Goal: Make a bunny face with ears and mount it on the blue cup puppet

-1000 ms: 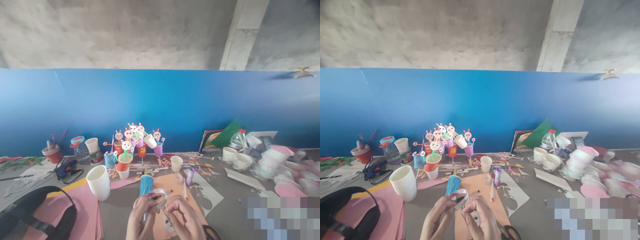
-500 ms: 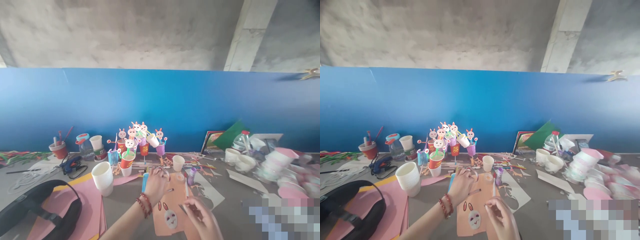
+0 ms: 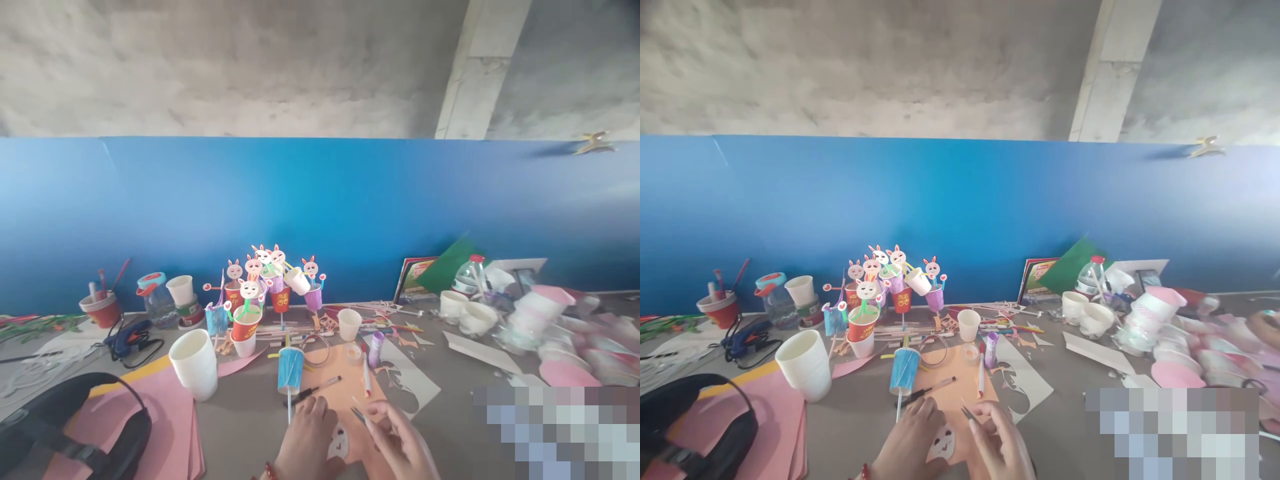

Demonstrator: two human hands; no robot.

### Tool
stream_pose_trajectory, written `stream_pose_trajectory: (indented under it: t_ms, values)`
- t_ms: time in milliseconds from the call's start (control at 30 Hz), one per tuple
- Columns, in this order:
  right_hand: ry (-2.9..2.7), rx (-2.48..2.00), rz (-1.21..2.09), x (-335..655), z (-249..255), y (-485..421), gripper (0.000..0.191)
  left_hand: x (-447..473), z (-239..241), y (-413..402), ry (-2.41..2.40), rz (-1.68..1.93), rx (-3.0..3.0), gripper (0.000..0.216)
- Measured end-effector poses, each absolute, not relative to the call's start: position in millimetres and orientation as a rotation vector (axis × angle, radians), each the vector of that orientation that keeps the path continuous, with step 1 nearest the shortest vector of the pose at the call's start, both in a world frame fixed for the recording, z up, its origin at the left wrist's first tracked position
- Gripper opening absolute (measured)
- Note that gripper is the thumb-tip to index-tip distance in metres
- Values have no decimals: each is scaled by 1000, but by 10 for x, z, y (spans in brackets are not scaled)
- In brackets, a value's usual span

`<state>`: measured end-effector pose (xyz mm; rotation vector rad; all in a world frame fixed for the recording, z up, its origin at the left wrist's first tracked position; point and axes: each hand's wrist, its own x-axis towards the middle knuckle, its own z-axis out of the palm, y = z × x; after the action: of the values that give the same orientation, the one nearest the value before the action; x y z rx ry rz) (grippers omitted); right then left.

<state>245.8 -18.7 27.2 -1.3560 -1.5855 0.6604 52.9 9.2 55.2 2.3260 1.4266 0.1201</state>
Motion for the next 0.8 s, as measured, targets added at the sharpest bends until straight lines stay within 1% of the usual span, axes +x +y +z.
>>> stream_pose_trajectory:
  t_ms: [133,267,400,467,533,600,667,733,800]
  values:
    - [-1619,-1368,621,2468,253,-205,28,517,506,105,1425,216,2307,34]
    - [-1625,-1386,622,2486,203,-218,29,528,519,112,1357,234,2412,31]
    - [-1614,-1368,673,2518,141,-199,33,522,553,112,1363,273,2447,11]
    - [-1573,-1370,743,2514,122,-195,33,485,571,100,1400,316,2453,15]
    - [-1486,-1340,815,2464,115,-203,34,427,587,85,1436,482,2416,20]
    - [-1351,-1262,856,2359,112,-214,39,361,593,73,1417,772,2247,18]
    - [-1209,-1164,904,2217,110,-212,47,306,586,61,1307,1051,1889,23]
    - [-1146,-1066,1022,2071,122,-191,56,274,567,36,1164,1221,1479,32]
    - [-1141,-995,1135,1944,166,-166,59,268,544,-14,1050,1317,1165,40]
